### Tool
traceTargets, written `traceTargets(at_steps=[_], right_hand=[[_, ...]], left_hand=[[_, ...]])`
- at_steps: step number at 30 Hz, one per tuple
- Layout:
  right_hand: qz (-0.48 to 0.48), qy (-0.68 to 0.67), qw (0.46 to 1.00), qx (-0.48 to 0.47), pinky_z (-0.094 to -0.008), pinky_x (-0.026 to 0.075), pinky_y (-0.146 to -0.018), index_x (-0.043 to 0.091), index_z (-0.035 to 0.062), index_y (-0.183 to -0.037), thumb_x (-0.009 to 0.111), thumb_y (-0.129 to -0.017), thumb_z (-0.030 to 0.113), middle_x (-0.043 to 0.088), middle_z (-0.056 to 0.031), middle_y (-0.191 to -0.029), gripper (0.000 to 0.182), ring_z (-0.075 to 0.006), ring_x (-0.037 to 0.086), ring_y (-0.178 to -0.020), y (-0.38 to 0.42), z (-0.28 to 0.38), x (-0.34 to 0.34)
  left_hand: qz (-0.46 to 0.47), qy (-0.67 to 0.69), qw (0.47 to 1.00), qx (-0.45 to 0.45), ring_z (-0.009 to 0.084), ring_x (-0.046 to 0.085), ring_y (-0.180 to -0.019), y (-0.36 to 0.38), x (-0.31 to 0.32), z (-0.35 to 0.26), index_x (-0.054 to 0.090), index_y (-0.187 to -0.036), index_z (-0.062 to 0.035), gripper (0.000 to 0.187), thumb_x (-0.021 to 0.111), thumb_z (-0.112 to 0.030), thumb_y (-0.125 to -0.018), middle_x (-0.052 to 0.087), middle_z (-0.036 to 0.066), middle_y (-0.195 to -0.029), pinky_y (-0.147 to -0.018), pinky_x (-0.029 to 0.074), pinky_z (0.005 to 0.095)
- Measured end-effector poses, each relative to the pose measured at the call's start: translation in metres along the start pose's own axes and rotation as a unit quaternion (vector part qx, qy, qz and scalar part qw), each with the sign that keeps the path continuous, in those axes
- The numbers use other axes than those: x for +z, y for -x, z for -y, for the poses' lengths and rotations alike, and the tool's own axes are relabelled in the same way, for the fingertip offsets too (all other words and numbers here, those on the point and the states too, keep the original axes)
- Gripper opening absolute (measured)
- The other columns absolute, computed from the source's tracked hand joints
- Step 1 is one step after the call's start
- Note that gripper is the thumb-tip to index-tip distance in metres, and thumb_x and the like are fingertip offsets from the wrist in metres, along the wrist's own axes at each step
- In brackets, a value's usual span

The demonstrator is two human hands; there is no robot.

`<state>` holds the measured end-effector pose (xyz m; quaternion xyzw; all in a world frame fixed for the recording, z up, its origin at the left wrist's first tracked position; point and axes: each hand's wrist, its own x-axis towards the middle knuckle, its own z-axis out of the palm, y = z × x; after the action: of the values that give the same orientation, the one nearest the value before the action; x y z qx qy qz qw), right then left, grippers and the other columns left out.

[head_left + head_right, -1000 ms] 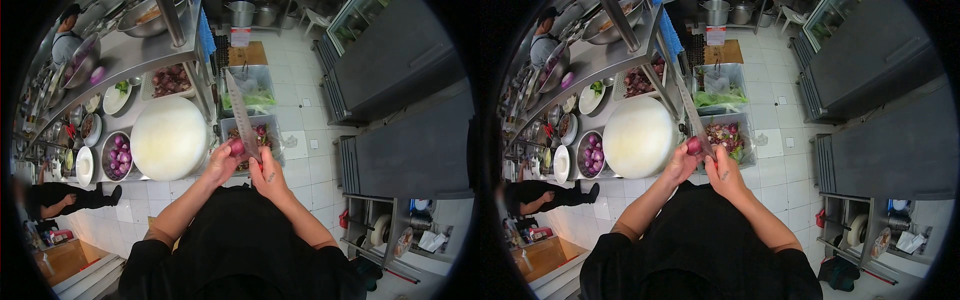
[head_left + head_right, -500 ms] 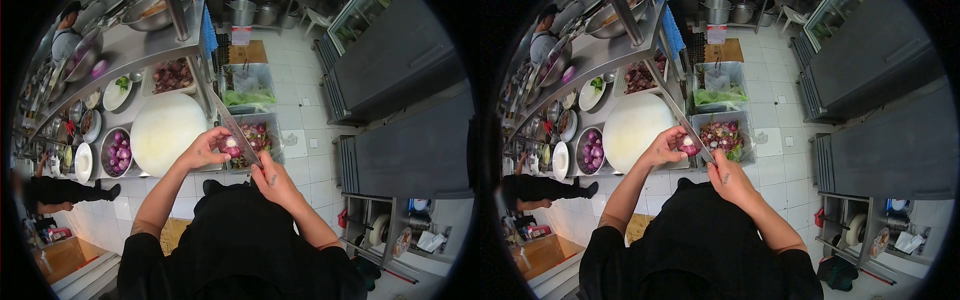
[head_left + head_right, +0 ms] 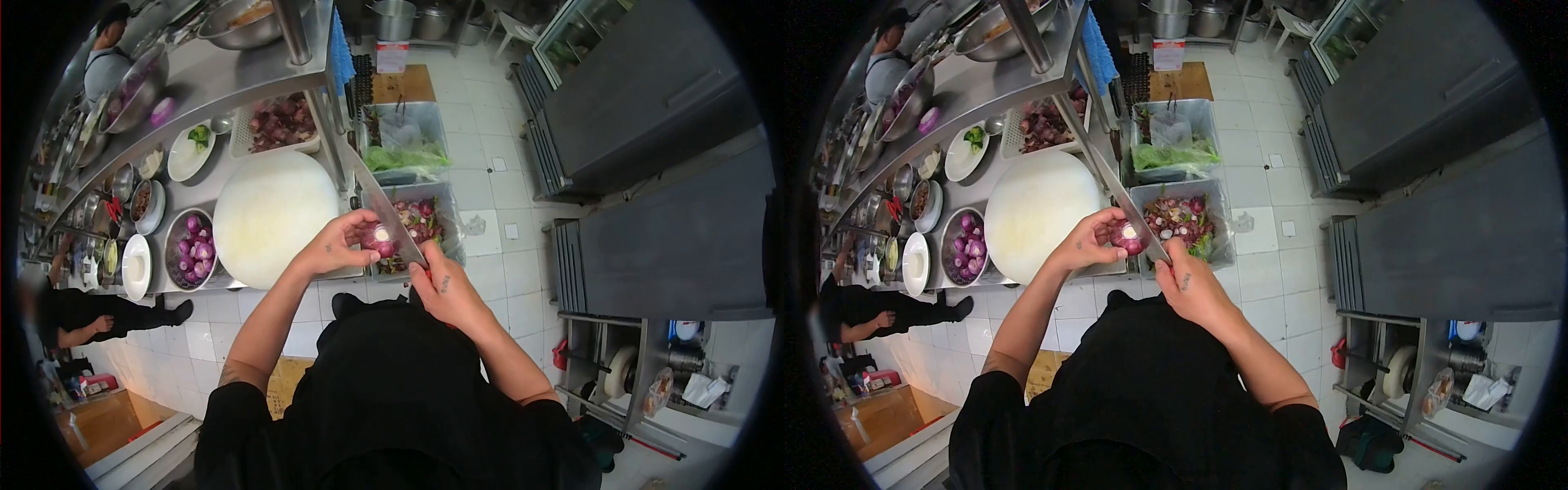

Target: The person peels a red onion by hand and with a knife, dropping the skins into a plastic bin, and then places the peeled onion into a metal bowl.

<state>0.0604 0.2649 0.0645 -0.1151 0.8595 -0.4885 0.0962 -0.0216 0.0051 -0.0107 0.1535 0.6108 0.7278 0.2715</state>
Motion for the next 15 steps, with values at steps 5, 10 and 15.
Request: traceTargets(at_steps=[5,10,15], right_hand=[[-0.052,-0.081,0.995,0.013,-0.0391,0.054,-0.075,0.05,0.0072,-0.152,0.058,-0.109,0.022,0.071,-0.0182,-0.09,0.046,-0.03,0.072,-0.078,0.002,-0.011,-0.007],[-0.095,-0.058,0.993,-0.047,-0.0311,0.05,-0.07,0.054,0.0101,-0.157,0.07,-0.102,0.022,0.064,-0.0095,-0.082,0.058,-0.0186,0.058,-0.068,-0.005,-0.028,0.004],[-0.075,-0.166,0.983,-0.036,-0.0218,0.038,-0.062,0.053,0.0118,-0.158,0.083,-0.09,0.017,0.043,0.0046,-0.063,0.075,-0.0065,0.041,-0.059,-0.019,-0.03,0.019]], left_hand=[[-0.044,0.246,0.968,0.01,0.0231,0.062,-0.129,-0.006,0.016,0.004,0.049,-0.152,-0.004,0.063,0.074,-0.013,-0.095,0.063,0.01,-0.139,-0.115,0.051,0.0434],[-0.071,0.414,0.907,0.042,0.0259,0.062,-0.131,-0.019,0.038,0.037,0.048,-0.154,-0.0029,0.061,0.07,-0.019,-0.1,0.063,0.012,-0.141,-0.117,0.048,0.0471],[-0.1,0.421,0.901,0.013,0.0257,0.064,-0.129,-0.02,0.053,0.022,0.054,-0.148,-0.0019,0.05,0.065,-0.024,-0.104,0.066,0.011,-0.14,-0.113,0.049,0.045]])
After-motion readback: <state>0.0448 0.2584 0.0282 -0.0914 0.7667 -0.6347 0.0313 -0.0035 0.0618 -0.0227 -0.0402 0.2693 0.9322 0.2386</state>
